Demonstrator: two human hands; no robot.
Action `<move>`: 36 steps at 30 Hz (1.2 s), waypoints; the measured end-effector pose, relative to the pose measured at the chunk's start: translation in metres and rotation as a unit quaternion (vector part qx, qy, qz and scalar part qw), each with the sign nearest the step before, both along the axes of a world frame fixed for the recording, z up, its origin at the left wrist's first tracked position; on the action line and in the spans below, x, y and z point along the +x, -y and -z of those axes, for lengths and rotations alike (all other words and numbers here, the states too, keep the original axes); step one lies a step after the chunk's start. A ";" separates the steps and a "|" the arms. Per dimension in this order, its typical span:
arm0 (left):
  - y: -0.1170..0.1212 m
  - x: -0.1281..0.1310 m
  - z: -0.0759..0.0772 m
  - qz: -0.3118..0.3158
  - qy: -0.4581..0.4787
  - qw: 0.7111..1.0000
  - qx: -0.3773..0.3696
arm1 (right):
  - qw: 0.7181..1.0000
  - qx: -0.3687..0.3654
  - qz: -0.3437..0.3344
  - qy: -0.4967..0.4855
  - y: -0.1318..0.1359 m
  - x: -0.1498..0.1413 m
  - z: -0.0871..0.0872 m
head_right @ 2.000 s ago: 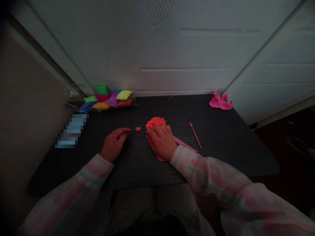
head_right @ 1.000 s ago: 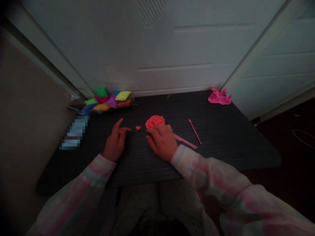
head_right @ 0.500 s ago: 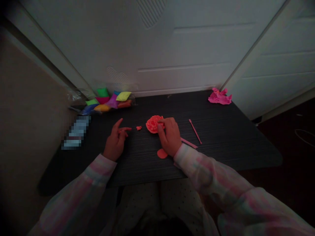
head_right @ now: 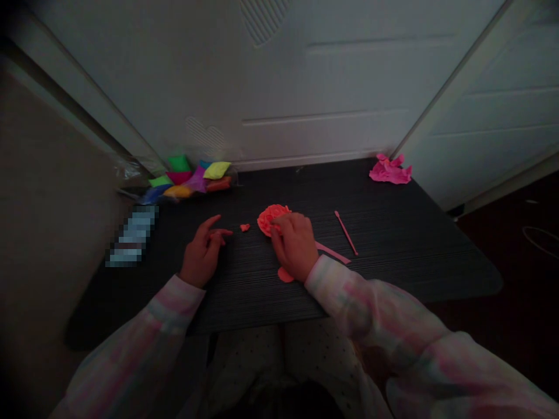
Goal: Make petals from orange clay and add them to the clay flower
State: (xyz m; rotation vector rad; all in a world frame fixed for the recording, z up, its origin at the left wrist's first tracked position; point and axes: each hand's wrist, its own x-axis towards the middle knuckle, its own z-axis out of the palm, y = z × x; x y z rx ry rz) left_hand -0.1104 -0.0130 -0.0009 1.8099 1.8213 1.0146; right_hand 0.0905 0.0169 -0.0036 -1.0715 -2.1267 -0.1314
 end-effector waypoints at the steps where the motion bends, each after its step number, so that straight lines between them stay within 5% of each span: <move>1: 0.000 0.000 0.000 0.000 -0.001 1.000 0.000 | 1.000 -0.002 0.017 -0.017 0.000 0.001 -0.001; 10: 0.000 0.002 -0.001 0.002 -0.006 1.000 -0.006 | 0.991 0.002 -0.095 0.097 0.010 -0.011 0.003; 18: 0.002 0.001 -0.001 -0.001 -0.009 1.000 0.006 | 0.998 -0.002 0.027 -0.052 0.001 0.009 -0.013; 21: 0.001 0.000 0.000 0.004 -0.010 1.000 0.014 | 0.993 -0.070 0.010 -0.094 0.008 0.026 -0.019; 24: 0.000 0.000 0.001 0.013 -0.008 1.000 0.014 | 0.979 -0.196 -0.063 0.007 0.025 0.040 -0.017; 29: -0.001 0.000 0.002 0.020 -0.004 1.000 0.020 | 0.966 -0.219 -0.080 0.108 0.048 0.048 -0.006; 36: 0.000 0.002 0.002 0.015 -0.006 1.000 0.024 | 0.963 -0.254 -0.070 0.052 0.053 0.048 -0.002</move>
